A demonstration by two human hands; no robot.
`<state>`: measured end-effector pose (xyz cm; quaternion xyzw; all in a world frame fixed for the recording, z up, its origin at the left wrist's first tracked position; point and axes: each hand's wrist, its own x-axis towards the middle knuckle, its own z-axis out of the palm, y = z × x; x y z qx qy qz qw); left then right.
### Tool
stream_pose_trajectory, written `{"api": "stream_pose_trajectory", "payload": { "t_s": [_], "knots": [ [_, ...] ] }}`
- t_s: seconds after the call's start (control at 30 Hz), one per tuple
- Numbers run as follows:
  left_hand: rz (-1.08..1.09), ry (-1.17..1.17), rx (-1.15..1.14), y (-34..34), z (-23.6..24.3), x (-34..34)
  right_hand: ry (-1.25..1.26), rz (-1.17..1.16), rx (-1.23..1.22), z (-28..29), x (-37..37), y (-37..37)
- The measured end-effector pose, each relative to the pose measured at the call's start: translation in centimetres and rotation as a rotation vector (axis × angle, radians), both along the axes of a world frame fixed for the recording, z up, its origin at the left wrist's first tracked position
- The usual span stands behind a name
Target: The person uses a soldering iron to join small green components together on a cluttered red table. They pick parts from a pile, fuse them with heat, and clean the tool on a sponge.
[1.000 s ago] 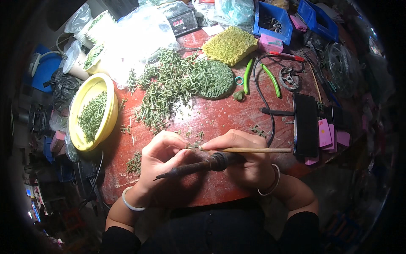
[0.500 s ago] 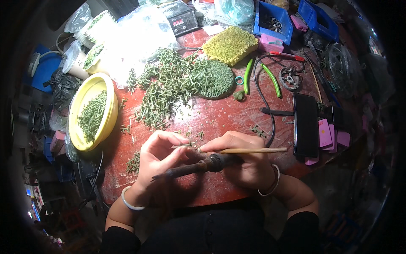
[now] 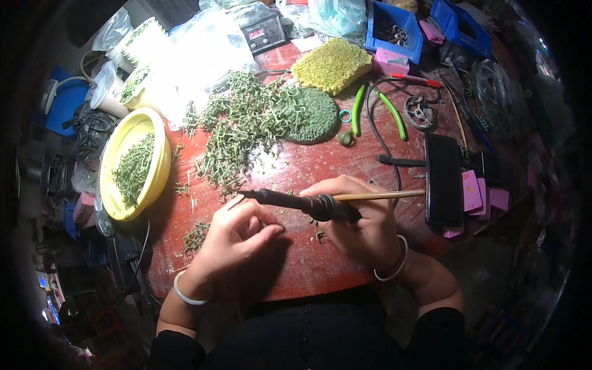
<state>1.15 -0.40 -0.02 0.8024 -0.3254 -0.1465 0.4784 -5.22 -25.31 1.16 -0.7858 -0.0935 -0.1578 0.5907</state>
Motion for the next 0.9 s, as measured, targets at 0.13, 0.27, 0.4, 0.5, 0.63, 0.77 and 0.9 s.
{"api": "stream_pose_trajectory", "payload": {
  "t_s": [0.13,0.27,0.4,0.5,0.63,0.77,0.9],
  "knots": [
    [0.127,-0.092,-0.038,-1.2,-0.8,-0.1,-0.001,-0.006,-0.017,0.5,0.3,0.1],
    [0.165,-0.130,-0.047,-2.1,-1.0,-0.2,-0.038,-0.006,-0.042,-0.2,0.6,0.0],
    [0.133,-0.301,0.071,-3.7,-1.3,0.0,-0.081,-0.017,-0.059,-0.3,0.7,-0.1],
    [0.163,-0.433,0.147,-4.6,-1.5,0.3,-0.113,-0.037,-0.058,-0.5,1.0,-0.2],
    [0.161,-0.381,0.101,-3.8,-1.0,0.6,-0.081,-0.072,-0.058,-0.7,1.0,-0.5],
    [0.247,0.568,-0.303,-2.0,1.1,0.1,-0.098,-0.071,-0.035,-0.8,0.8,-0.9],
    [0.294,0.780,-0.449,-0.1,0.7,0.2,-0.130,-0.013,-0.047,-0.8,0.9,-0.7]
  ]
}}
